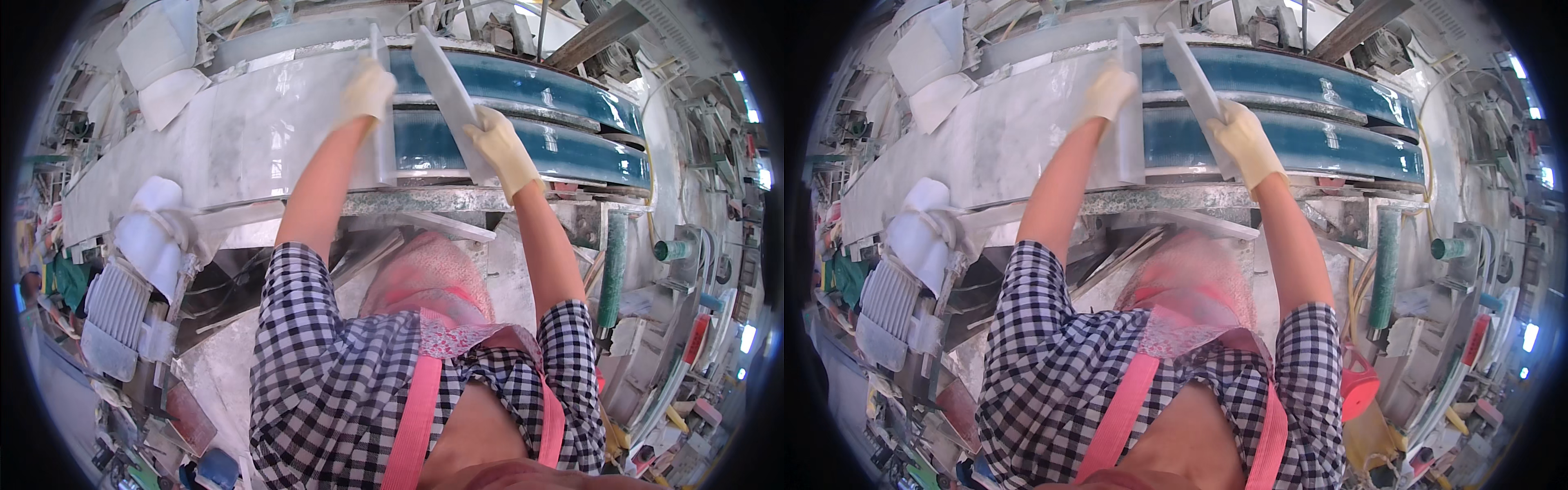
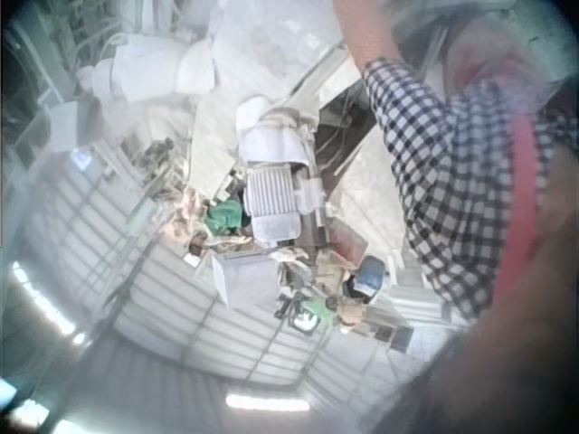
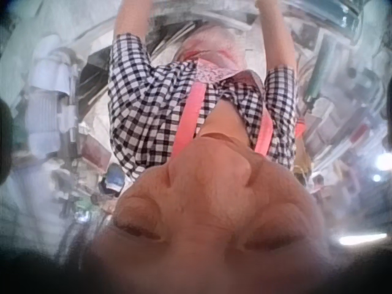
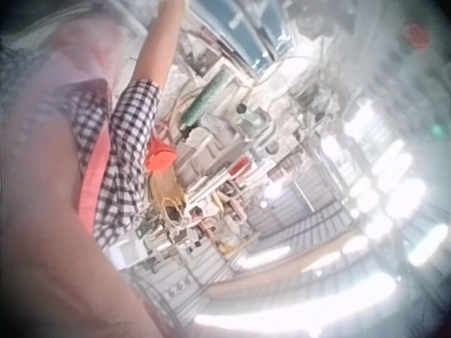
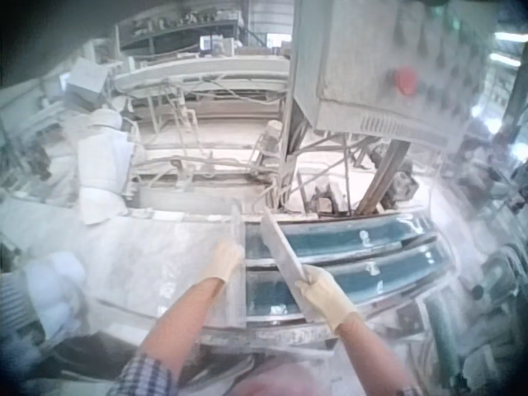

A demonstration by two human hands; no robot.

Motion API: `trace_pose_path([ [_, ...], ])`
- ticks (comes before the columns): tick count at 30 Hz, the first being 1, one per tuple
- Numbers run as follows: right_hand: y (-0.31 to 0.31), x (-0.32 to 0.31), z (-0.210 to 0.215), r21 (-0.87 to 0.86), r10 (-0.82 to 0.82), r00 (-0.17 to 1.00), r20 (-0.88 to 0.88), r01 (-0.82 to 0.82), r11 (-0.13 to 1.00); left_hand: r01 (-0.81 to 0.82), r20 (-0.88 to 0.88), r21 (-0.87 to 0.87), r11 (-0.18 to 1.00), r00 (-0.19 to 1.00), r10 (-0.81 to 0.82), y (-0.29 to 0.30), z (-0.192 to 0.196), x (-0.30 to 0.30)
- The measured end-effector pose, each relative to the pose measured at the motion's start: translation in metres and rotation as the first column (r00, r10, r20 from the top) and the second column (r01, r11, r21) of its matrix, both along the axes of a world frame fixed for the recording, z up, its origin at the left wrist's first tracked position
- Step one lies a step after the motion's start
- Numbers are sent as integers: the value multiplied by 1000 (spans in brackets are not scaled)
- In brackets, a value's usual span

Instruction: The person repeatedly picks up rectangular white plates from a pile, places them on a conveyor belt, and then stacks them on a nearby surface. The cycle of picking, placing, and stacking continues throughout the clip.

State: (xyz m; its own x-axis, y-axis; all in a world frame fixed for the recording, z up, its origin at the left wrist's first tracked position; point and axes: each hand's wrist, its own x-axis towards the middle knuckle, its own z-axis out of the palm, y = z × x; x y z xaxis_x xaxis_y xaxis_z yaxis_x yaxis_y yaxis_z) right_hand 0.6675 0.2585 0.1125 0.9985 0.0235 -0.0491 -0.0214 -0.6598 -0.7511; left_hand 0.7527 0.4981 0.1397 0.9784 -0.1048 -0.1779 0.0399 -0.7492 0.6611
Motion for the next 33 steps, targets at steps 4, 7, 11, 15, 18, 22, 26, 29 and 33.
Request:
trace_pose_path([
  [4,30,15,-9,-70,15,999,46,-12,997,-219,90,-211,953,966,242,13,-7,-12],
  [7,35,23,-11,17,40,999,-34,-39,999,-189,-5,-291,938,981,196,1,-19,-20],
  [11,36,16,-4,6,90,996,-16,-90,996,-224,-229,-888,402,973,37,-20,-41,-23],
  [15,58,-5,1,-234,13,1000,-20,-18,972,-255,136,-443,860,929,345,-26,-68,-19],
  [18,77,-12,-1,-429,-91,992,-83,47,902,-149,308,508,848,951,-17,-22,-84,-17],
  [22,76,-12,-5,-456,-99,988,-115,36,889,-193,164,338,921,976,144,-22,-81,1],
  [26,62,-11,-6,-411,-52,998,-34,34,911,-158,4,525,837,983,184,-38,-65,12],
  [29,55,-13,-6,-377,-4,993,120,50,925,-113,-35,424,898,989,141,-33,-50,16],
  [33,50,-12,-3,-349,46,998,35,-31,937,-33,50,161,986,998,26,23,-30,16],
])
